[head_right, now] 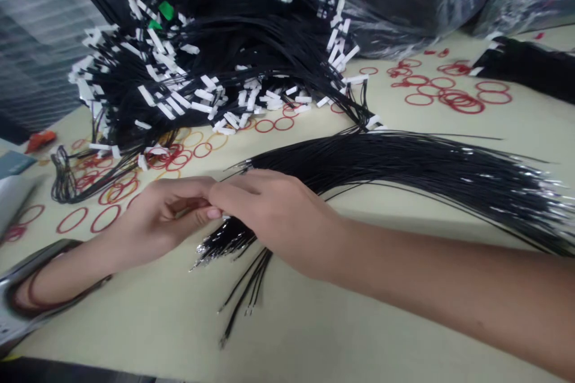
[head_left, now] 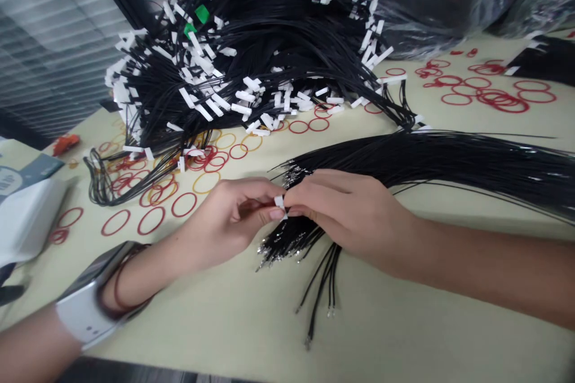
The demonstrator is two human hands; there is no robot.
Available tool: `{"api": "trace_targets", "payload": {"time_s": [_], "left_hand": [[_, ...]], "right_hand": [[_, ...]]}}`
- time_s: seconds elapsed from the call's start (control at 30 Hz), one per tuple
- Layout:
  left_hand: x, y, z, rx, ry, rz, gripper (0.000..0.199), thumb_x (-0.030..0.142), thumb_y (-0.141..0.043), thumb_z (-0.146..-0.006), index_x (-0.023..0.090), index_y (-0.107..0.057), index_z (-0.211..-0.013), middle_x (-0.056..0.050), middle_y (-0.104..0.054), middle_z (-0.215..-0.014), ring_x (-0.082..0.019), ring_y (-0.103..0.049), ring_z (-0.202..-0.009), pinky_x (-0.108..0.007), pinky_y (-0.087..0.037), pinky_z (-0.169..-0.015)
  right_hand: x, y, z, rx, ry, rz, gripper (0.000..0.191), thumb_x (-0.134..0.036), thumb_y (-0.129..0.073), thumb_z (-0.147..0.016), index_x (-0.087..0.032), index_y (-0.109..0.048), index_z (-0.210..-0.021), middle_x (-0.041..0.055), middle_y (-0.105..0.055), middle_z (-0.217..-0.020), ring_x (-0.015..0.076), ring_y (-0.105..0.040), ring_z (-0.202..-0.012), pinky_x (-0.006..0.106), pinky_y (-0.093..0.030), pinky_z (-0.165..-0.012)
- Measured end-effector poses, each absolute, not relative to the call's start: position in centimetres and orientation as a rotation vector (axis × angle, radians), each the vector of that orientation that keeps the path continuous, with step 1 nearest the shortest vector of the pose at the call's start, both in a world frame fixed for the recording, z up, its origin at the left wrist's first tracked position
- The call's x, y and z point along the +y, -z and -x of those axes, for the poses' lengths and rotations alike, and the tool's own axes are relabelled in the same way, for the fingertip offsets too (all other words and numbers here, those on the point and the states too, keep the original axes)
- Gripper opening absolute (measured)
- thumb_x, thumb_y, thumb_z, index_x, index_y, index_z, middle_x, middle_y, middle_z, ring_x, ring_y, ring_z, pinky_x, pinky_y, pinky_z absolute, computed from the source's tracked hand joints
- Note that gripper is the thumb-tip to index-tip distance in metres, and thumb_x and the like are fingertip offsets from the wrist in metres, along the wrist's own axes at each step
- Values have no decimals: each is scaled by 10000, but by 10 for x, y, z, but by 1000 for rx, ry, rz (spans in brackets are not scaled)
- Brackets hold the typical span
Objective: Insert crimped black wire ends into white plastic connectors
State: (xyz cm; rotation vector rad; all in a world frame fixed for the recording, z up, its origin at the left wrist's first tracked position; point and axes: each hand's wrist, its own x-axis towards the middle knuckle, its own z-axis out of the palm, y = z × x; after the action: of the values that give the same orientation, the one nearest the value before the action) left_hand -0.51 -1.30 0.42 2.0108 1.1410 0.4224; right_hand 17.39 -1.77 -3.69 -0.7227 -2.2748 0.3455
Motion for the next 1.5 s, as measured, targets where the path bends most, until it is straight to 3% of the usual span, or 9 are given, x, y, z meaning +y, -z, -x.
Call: {"api": "trace_targets", "payload": {"time_s": [0.2, 0.3, 0.47, 0.63, 0.8, 1.0, 1.5], "left_hand": [[-6, -3, 8, 1157, -549, -1793, 79, 164, -530, -784, 150, -603, -810, -4, -607, -722, -118, -543, -694, -199, -420, -619], [-4, -2, 12, 1137, -561, -1759, 77, 156, -525, -786, 155, -599, -807, 5, -602, -697, -109, -546, -670, -193, -425, -614], [-4, -2, 15, 1161, -544, -1776, 72, 192, -528, -789, 156, -585, -813, 8, -583, -718, -106, -529, -681, -193, -413, -617], [-3, -3, 15, 1153, -534, -1753, 60, 180, -516, -797, 140, -560, -805, 9, -560, -724, -96, -511, -698, -181, -398, -637], [-3, -5, 14, 1148, -521, -1761, 55, 147, -495, -798, 116, -540, -801, 12, -538, -706, -87, -505, -691, -168, -389, -631], [-3, -5, 15, 1156, -546, -1792, 60, 143, -506, -789, 139, -567, -794, 29, -556, -690, -78, -513, -655, -157, -395, -588], [-2, -3, 17, 1145, -542, -1704, 66, 140, -518, -784, 94, -560, -805, 3, -570, -726, -76, -508, -694, -158, -381, -636]], "right_hand": [[-13, 30, -179, -2292, 7, 738, 146, -128, -420, -833, -139, -563, -808, 48, -508, -804, 136, -426, -729, 287, -346, -676], [-11, 25, -184, -2542, -26, 560, 134, -119, -432, -822, -137, -551, -765, 32, -487, -765, 131, -409, -715, 276, -345, -669], [-16, 16, -187, -2825, -1, 567, 169, -28, -413, -745, -122, -512, -845, 55, -462, -836, 157, -380, -731, 294, -340, -657], [-20, 14, -186, -2840, 171, 582, 243, -39, -288, -804, -98, -502, -904, 77, -456, -827, 174, -374, -711, 318, -327, -637], [-16, 19, -183, -2715, -107, 649, 225, -7, -353, -790, -95, -537, -885, 63, -485, -809, 151, -407, -722, 290, -344, -681], [-15, 21, -177, -2432, -451, 816, 196, -203, -440, -838, -153, -614, -763, 24, -509, -761, 107, -466, -692, 247, -362, -656], [-16, 15, -179, -2189, -575, 1101, 92, -157, -507, -772, -170, -556, -695, -41, -541, -670, 50, -465, -590, 181, -344, -531]]}}
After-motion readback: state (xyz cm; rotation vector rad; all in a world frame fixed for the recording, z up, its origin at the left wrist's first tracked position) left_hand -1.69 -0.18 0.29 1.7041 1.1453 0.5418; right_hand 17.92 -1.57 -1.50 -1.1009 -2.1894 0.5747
